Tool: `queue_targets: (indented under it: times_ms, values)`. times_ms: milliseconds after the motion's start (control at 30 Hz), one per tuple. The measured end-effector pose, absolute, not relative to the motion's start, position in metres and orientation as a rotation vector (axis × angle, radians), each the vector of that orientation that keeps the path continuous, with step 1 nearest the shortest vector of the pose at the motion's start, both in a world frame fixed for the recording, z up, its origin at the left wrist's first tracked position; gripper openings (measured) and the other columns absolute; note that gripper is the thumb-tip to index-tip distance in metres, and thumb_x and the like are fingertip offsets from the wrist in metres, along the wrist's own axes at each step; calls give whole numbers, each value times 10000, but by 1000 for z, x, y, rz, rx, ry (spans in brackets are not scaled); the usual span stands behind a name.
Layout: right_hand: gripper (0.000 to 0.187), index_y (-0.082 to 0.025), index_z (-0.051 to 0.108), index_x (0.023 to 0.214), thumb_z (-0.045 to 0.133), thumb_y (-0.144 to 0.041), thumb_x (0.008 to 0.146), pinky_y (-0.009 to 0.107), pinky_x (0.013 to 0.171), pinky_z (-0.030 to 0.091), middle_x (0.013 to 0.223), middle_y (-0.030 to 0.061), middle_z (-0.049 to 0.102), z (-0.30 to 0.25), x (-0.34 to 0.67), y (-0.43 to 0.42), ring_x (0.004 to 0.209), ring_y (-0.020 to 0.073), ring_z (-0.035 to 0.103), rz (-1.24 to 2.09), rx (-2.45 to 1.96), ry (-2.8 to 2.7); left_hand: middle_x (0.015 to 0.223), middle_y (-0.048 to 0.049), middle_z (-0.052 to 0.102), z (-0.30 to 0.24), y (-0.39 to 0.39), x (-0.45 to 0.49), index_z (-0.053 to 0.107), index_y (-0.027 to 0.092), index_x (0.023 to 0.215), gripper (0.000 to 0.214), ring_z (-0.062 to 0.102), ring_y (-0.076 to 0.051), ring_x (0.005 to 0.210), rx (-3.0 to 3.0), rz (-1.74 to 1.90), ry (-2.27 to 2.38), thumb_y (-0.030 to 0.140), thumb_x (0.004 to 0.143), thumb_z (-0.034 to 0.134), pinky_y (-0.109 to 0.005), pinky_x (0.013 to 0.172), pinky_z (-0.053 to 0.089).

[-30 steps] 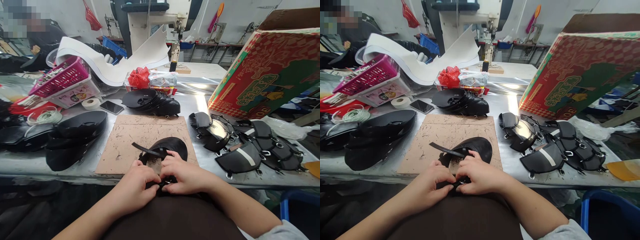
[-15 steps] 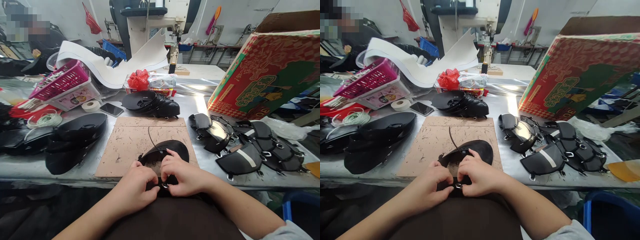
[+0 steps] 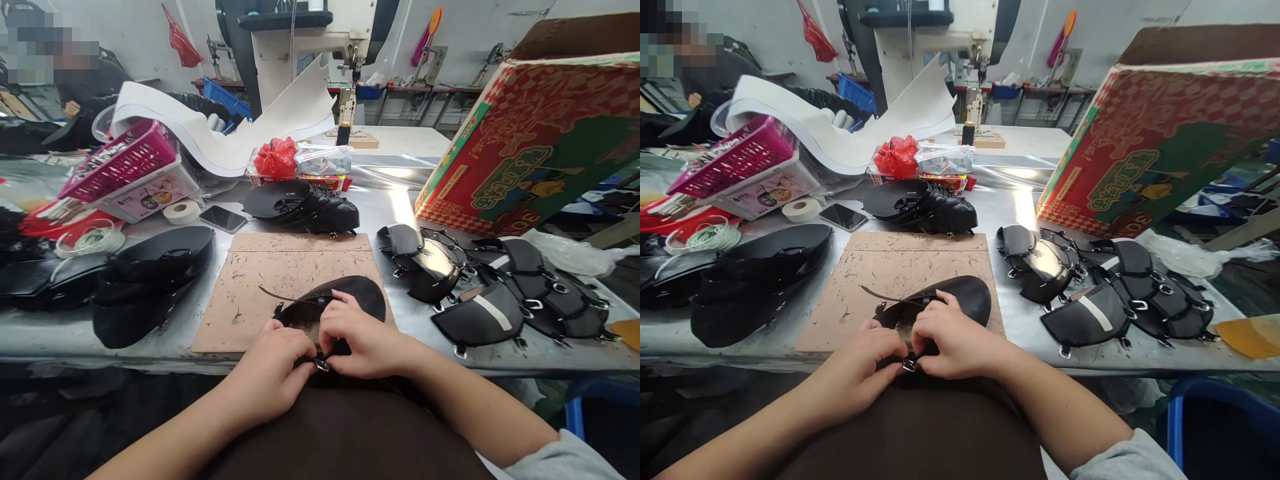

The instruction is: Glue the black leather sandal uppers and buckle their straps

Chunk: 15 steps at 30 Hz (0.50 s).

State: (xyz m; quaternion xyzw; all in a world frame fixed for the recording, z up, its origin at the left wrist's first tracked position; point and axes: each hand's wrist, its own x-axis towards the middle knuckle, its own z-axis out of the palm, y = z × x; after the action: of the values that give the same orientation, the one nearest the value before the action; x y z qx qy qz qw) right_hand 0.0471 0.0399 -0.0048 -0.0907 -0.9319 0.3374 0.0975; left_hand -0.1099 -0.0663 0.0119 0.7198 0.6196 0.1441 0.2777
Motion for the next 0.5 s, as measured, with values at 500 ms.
queue_targets:
  times_ms: [500]
  values:
    - [134,-235,451,870,526,-155,793,436,842,392,798,15,512,-15,51,32,798,185,521,572,-470,-1743,626,7,596,11,-58,-119,590,172,641,149,520,-144,619,1446,917,1766,271,740,538,-267,604,391]
